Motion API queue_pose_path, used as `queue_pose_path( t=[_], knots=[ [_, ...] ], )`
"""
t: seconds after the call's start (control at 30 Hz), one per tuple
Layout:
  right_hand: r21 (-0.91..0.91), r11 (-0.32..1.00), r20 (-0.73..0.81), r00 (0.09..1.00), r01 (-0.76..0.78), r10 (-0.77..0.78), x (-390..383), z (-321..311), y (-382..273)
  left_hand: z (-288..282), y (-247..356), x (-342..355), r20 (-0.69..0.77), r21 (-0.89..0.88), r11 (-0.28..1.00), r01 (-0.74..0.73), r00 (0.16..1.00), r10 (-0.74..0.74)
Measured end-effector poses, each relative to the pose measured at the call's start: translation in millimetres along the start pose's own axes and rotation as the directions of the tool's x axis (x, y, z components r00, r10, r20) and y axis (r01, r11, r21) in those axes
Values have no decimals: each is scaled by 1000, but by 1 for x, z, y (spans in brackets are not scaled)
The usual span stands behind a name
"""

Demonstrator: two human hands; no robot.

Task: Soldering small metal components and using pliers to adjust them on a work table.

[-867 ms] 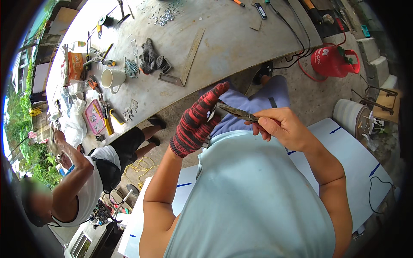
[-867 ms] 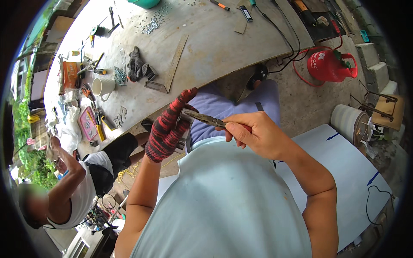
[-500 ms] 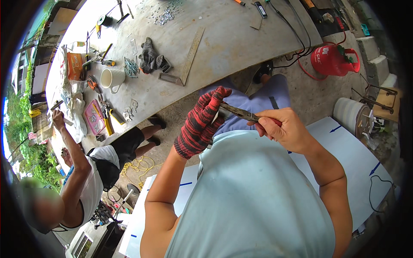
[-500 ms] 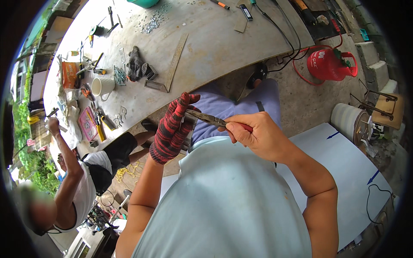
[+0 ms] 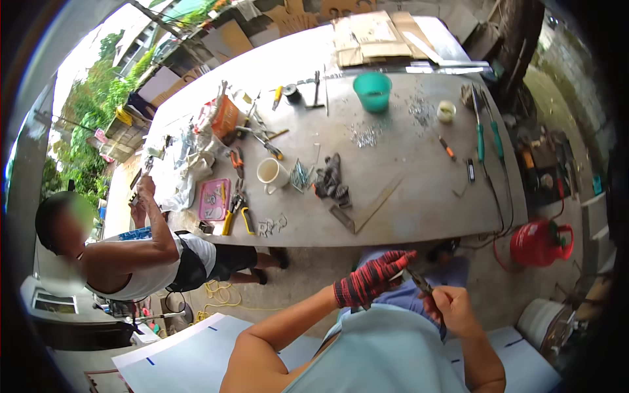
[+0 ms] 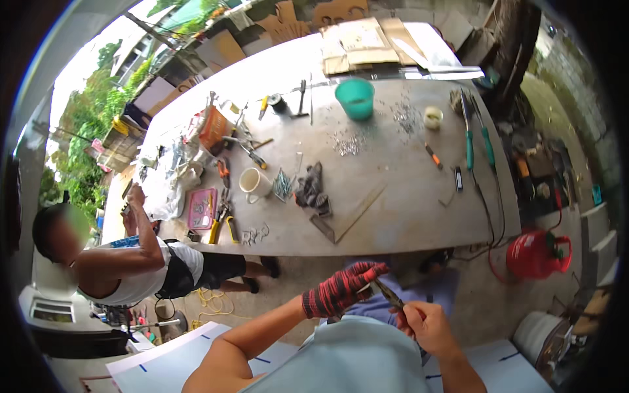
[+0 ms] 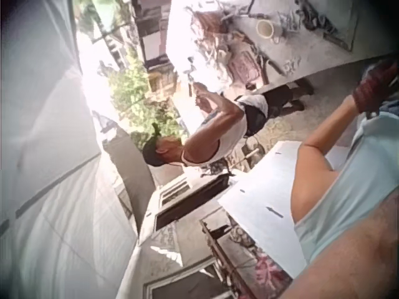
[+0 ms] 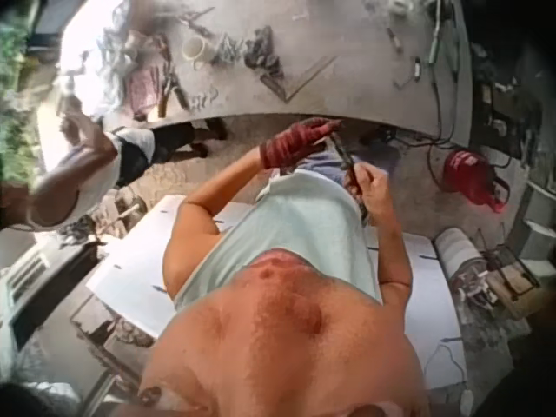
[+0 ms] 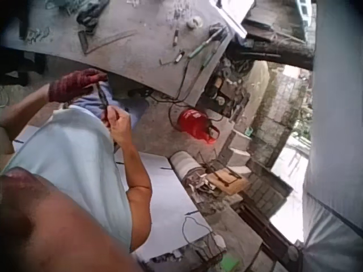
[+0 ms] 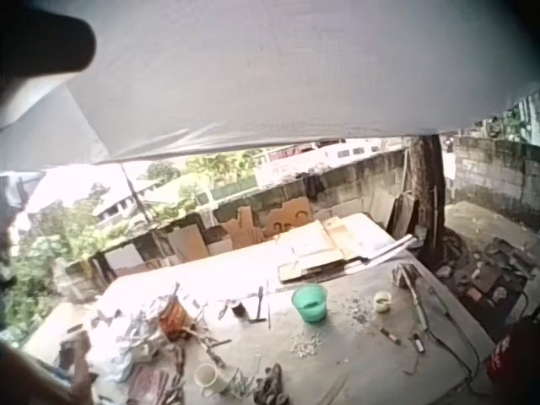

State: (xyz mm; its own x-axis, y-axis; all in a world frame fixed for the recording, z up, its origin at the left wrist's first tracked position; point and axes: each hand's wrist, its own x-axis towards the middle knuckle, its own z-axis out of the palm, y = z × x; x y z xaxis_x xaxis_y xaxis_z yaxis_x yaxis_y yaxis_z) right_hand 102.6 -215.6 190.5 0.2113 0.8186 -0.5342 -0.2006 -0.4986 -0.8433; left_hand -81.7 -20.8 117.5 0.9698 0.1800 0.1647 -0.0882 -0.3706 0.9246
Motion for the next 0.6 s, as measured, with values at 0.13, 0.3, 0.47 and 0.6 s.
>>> queue_pose_path(
  t=[0.13, 0.3, 0.47, 0.6],
  knots=[
    [24, 998, -37, 997, 62, -61, -1, -2, 0, -13, 7, 16, 31, 24, 999, 42, 999, -43],
    [-25, 991, -69, 988, 135, -137, 12, -9, -14, -27, 8, 36, -46, -58, 993, -106, 994, 103],
    [-103, 965, -90, 964, 243, -252, 19, -16, -22, -41, 20, 48, -11, -160, 985, -59, 998, 58],
    [-171, 949, -75, 956, 267, -282, 17, -24, -23, -53, 41, 43, 143, -431, 899, 76, 990, -16]
  ],
)
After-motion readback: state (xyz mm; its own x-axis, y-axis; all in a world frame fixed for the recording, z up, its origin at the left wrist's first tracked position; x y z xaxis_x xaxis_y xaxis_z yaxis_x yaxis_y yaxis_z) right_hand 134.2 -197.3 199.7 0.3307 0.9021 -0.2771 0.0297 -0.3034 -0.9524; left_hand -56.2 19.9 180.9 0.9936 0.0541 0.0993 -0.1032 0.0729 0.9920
